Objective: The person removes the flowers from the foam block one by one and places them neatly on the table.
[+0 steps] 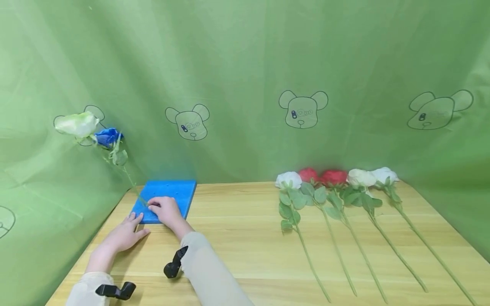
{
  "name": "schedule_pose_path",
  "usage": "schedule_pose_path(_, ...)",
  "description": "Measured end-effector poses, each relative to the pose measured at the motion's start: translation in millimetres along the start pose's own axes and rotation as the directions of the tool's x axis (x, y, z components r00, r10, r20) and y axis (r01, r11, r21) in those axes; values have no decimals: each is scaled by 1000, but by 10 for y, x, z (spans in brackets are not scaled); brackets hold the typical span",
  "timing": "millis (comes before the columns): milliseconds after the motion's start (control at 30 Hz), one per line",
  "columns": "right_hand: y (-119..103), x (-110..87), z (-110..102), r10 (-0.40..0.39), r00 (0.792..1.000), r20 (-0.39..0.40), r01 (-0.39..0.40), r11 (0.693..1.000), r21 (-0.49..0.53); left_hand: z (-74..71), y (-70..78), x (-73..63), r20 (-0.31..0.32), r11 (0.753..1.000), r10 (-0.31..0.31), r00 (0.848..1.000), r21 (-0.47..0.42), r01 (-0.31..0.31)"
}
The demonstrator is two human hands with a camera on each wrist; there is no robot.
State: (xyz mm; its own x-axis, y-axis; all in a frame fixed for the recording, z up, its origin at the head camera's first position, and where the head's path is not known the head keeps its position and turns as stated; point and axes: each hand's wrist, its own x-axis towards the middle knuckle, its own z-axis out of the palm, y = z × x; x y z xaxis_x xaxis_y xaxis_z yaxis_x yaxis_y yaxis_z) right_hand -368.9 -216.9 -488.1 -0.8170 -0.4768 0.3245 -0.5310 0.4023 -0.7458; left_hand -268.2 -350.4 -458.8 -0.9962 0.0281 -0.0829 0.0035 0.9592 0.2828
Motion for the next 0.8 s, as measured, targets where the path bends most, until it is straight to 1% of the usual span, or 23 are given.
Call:
schedule_pose_path(133, 12, -21, -25, -7, 999, -39, 8, 999, 37, 1, 9, 4, -3, 1000, 1, 1000, -2, -1)
schedule_pose_path(233, 23, -30, -42, -4, 999, -53, 7, 998, 55, 2, 11, 4, -3, 1000, 0, 1000, 2, 0)
schedule_pose_path(367, 50, -30, -49, 10, 998, -55, -6, 997, 79, 12, 7, 4, 0, 1000, -1, 1000, 3, 1)
schedule_pose_path(667, 109, -47, -44, 3, 998, -58, 4, 994, 110, 18, 10, 12, -4, 1000, 3, 1000, -5, -3)
schedule_pose_path(800, 97, -71, -54, 0, 997, -72, 11, 988, 153, 9, -1, 3, -8, 1000, 0, 1000, -7, 0)
